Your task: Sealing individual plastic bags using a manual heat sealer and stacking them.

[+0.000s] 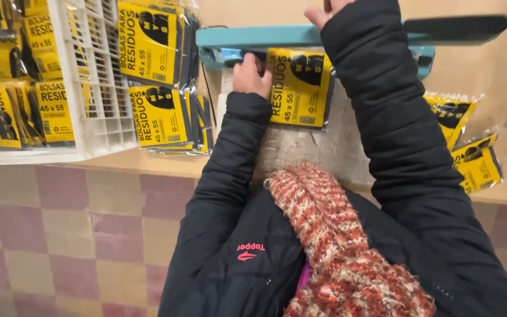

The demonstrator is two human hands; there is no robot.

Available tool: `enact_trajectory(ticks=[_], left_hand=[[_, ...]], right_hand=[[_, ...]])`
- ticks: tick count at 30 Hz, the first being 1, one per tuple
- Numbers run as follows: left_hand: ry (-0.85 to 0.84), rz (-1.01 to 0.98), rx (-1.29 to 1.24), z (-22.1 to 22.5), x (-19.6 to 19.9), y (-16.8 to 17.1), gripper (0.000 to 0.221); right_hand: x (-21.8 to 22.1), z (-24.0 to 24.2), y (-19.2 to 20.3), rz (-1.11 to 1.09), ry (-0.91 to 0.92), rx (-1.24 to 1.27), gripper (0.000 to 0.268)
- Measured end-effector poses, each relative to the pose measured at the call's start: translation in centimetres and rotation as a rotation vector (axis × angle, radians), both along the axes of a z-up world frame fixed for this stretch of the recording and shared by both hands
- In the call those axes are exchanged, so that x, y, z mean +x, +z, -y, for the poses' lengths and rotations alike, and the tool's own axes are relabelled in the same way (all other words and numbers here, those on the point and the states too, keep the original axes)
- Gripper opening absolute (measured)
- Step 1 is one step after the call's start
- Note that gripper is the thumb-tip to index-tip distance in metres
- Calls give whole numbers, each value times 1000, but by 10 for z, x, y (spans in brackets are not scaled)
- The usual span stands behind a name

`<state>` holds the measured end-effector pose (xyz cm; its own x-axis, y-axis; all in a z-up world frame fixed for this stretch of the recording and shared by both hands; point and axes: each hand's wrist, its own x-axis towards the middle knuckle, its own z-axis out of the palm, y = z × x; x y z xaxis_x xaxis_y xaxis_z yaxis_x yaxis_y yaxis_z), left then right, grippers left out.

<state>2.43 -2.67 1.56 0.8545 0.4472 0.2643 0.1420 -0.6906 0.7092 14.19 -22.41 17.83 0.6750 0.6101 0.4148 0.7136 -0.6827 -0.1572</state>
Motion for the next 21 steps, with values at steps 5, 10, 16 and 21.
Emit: enact_trajectory(ticks=[5, 10, 16, 21], left_hand=[[31, -42, -29, 1, -9, 3, 27], [-46, 21, -9, -15, -14, 12, 30], [359, 37, 363, -143, -29, 17, 28], [407, -51, 531, -283, -6, -69, 66]], right_hand=[[23, 2, -58, -455, -99, -96, 43], [30, 10, -80, -681, -144, 52, 44], [30, 17, -102, -619, -100, 72, 39], [28, 16, -97, -584, -94, 49, 38]])
